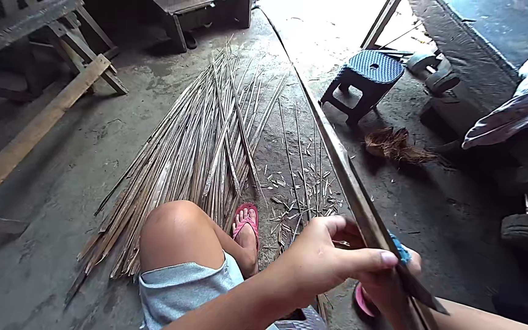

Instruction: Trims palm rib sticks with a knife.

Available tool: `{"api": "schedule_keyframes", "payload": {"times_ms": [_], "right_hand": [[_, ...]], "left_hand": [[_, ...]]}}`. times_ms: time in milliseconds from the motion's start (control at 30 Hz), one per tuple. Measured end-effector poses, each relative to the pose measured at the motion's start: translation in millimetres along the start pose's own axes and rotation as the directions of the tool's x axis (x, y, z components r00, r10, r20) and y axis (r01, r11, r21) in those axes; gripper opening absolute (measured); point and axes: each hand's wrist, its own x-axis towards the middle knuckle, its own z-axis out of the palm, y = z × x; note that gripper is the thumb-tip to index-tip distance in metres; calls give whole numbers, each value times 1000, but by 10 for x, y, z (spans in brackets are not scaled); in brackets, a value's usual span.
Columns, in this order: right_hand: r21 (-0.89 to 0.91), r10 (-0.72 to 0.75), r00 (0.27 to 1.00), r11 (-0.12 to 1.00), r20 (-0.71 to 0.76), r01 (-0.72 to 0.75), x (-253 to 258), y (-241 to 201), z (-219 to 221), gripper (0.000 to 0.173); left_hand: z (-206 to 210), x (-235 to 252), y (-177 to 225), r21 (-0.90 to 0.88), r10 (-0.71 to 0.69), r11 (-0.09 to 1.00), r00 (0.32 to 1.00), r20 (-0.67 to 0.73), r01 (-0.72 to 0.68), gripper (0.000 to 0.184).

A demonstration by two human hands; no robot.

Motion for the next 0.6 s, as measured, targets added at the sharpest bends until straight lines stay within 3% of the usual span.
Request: {"api": "schedule_keyframes", "payload": {"times_ms": [100, 300, 433, 533, 600], "right_hand": [[29, -54, 998, 998, -23, 55, 3, 80, 4, 38], [73, -83, 996, 994, 23, 81, 88, 67, 36, 37], [344, 176, 983, 920, 58, -186, 97, -109, 64, 18], [194, 115, 985, 971, 127, -139, 175, -159, 16, 25], [268, 111, 985, 953, 132, -144, 93, 21, 84, 18]], "left_hand": [[0, 46, -34, 25, 38, 999, 999, -9, -38, 13], [0, 55, -58, 36, 82, 996, 994, -72, -80, 18], [3, 14, -125, 85, 130, 989, 988, -79, -124, 22], [-5, -23, -192, 88, 144, 986, 988, -48, -140, 22], [21, -53, -258, 90, 160, 983, 987, -5, -159, 22]]}}
